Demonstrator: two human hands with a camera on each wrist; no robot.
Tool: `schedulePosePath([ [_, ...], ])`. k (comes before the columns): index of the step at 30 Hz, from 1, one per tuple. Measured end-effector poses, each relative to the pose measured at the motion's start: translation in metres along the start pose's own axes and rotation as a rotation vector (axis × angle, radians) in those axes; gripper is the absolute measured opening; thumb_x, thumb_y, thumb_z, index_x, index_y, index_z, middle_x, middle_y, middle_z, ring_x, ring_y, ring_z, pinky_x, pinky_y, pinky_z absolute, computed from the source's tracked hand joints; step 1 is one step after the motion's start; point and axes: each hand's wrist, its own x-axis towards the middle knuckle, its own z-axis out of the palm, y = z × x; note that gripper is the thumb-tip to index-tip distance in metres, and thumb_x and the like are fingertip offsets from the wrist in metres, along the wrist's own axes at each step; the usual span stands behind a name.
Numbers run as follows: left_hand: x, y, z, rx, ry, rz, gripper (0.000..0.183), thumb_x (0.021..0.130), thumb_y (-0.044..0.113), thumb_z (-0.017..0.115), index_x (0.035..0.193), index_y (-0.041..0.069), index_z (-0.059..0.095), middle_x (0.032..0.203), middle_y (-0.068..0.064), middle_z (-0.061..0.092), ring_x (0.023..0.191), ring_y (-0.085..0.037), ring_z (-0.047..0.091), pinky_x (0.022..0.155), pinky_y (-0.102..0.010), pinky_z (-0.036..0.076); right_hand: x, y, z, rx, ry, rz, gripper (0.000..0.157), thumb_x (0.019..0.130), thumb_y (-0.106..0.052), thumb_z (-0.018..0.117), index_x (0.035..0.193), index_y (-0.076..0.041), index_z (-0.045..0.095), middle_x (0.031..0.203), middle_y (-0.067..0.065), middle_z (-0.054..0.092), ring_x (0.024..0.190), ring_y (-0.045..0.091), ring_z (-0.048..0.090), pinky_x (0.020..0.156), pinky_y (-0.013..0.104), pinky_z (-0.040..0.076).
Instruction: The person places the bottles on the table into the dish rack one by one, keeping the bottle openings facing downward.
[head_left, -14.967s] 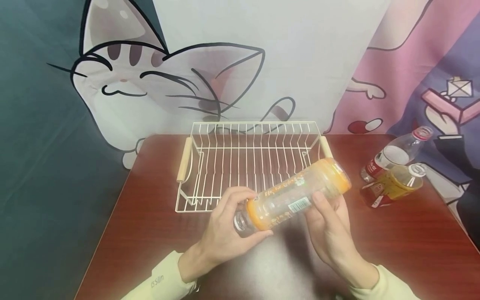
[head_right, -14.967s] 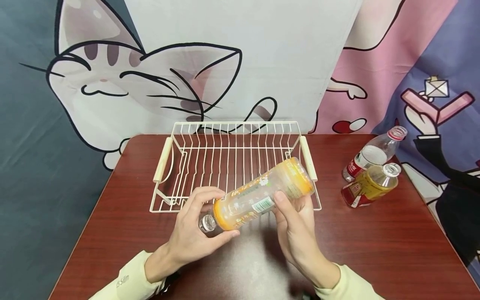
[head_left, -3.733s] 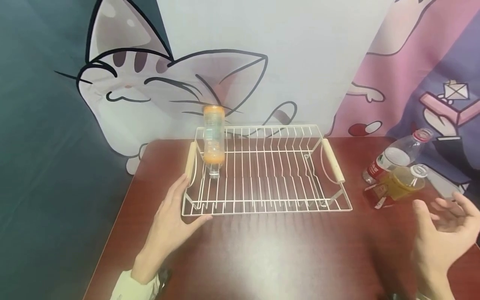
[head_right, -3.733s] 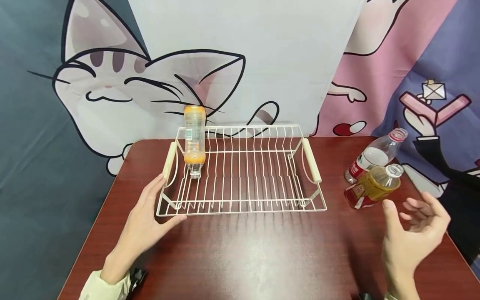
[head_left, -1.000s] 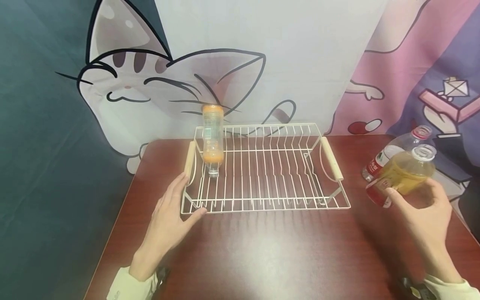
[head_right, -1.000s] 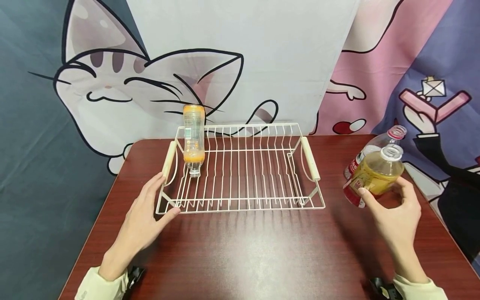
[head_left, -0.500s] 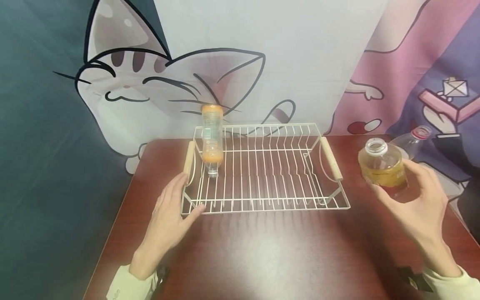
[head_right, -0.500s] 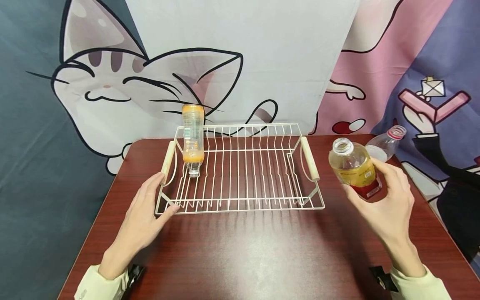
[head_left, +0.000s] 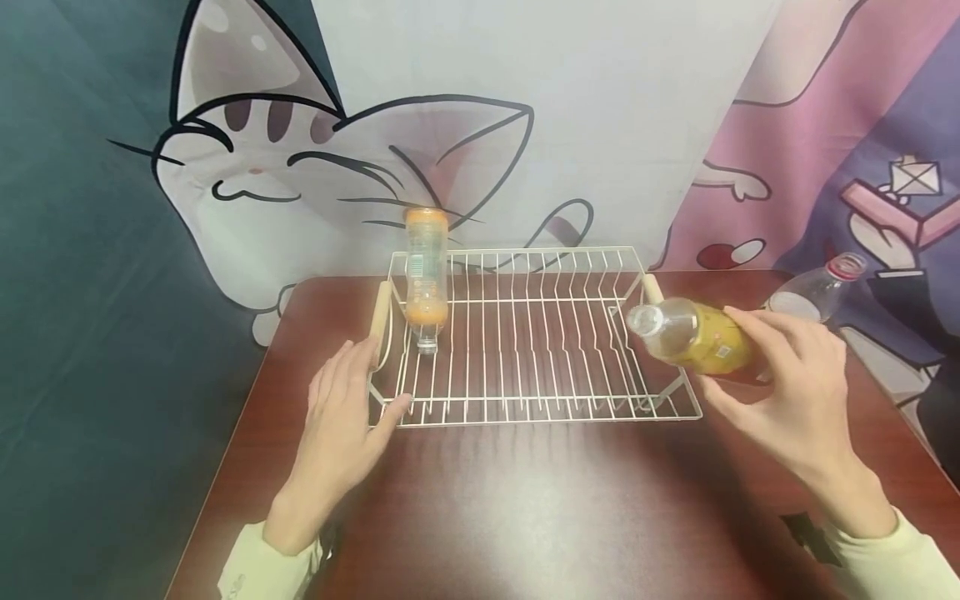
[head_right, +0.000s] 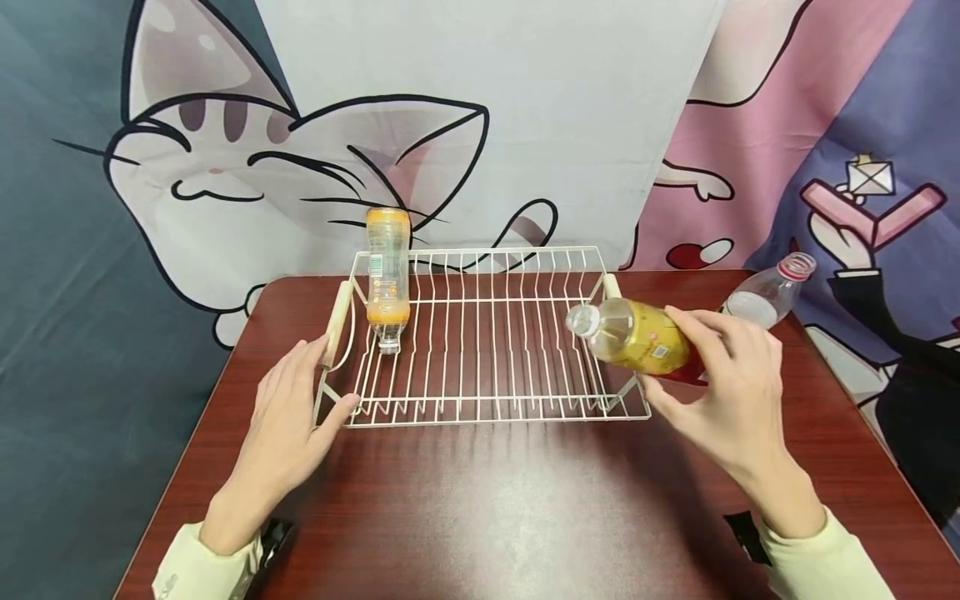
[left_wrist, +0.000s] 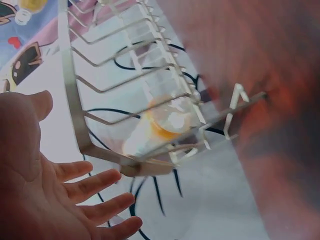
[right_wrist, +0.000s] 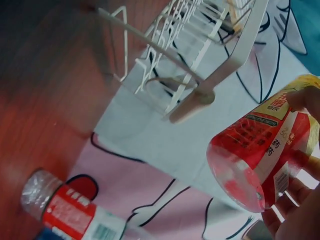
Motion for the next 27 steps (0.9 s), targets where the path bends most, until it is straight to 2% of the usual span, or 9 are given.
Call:
schedulePosePath([
  [1, 0.001, 0.003, 0.000, -0.004, 0.007, 0.019, 0.081, 0.105, 0.047, 0.068, 0.164, -0.003, 0.043, 0.162, -0.027, 0.051, 0.155, -0.051, 0.039, 0.126, -0.072, 0.025, 0.001, -0.004, 0.001, -0.002, -0.008, -0.022, 0.077, 0.088, -0.062, 0.069, 0.128, 0.003, 0.077, 0.116, 0.031, 0.071, 0.106, 0.052, 0.058, 0.102, 0.036, 0.028],
  [2, 0.003, 0.007, 0.000, -0.007, 0.013, 0.044, 0.080, 0.105, 0.046, 0.068, 0.163, -0.004, 0.044, 0.162, -0.028, 0.051, 0.155, -0.052, 0.040, 0.126, -0.073, 0.025, 0.002, -0.007, 0.003, -0.003, -0.015, -0.043, 0.075, 0.089, -0.062, 0.069, 0.127, 0.003, 0.077, 0.115, 0.031, 0.071, 0.106, 0.053, 0.059, 0.101, 0.038, 0.030],
  [8, 0.011, 0.036, 0.001, -0.072, 0.035, 0.204, 0.077, 0.101, 0.042, 0.073, 0.160, -0.002, 0.049, 0.161, -0.025, 0.054, 0.152, -0.048, 0.046, 0.126, -0.072, 0.031, 0.005, -0.028, 0.010, 0.013, -0.064, -0.149, 0.069, 0.094, -0.058, 0.065, 0.129, 0.000, 0.078, 0.115, 0.027, 0.072, 0.105, 0.052, 0.061, 0.103, 0.040, 0.031],
  [12, 0.017, 0.057, 0.005, -0.128, 0.051, 0.327, 0.074, 0.102, 0.043, 0.075, 0.159, 0.000, 0.054, 0.159, -0.022, 0.058, 0.148, -0.044, 0.052, 0.123, -0.066, 0.040, 0.007, -0.041, 0.015, 0.045, -0.110, -0.211, 0.064, 0.097, -0.054, 0.063, 0.131, -0.002, 0.078, 0.117, 0.024, 0.072, 0.107, 0.050, 0.062, 0.110, 0.039, 0.029],
  [15, 0.020, 0.071, 0.009, -0.161, 0.034, 0.383, 0.075, 0.102, 0.047, 0.075, 0.158, 0.001, 0.055, 0.158, -0.017, 0.060, 0.147, -0.038, 0.056, 0.123, -0.058, 0.044, 0.007, -0.050, 0.020, 0.075, -0.133, -0.253, 0.061, 0.100, -0.053, 0.061, 0.131, -0.003, 0.078, 0.118, 0.023, 0.072, 0.109, 0.049, 0.062, 0.112, 0.040, 0.028],
  [20, 0.023, 0.090, 0.018, -0.210, -0.042, 0.406, 0.082, 0.095, 0.048, 0.084, 0.158, 0.004, 0.055, 0.159, -0.012, 0.060, 0.147, -0.030, 0.058, 0.123, -0.052, 0.048, 0.006, -0.064, 0.025, 0.101, -0.160, -0.318, 0.058, 0.104, -0.049, 0.058, 0.132, -0.003, 0.078, 0.118, 0.022, 0.072, 0.110, 0.044, 0.063, 0.110, 0.047, 0.034],
  [24, 0.024, 0.100, 0.026, -0.237, -0.108, 0.388, 0.090, 0.088, 0.047, 0.092, 0.160, 0.008, 0.054, 0.162, -0.009, 0.058, 0.149, -0.026, 0.057, 0.120, -0.052, 0.051, 0.005, -0.074, 0.029, 0.111, -0.187, -0.359, 0.056, 0.105, -0.048, 0.058, 0.135, -0.004, 0.077, 0.116, 0.019, 0.072, 0.108, 0.040, 0.065, 0.104, 0.057, 0.039],
  [27, 0.024, 0.104, 0.031, -0.268, -0.157, 0.359, 0.092, 0.086, 0.047, 0.094, 0.161, 0.011, 0.053, 0.162, -0.007, 0.058, 0.150, -0.024, 0.056, 0.121, -0.051, 0.051, 0.003, -0.081, 0.033, 0.124, -0.194, -0.382, 0.055, 0.105, -0.047, 0.058, 0.136, -0.006, 0.077, 0.116, 0.017, 0.072, 0.105, 0.039, 0.066, 0.102, 0.059, 0.040],
])
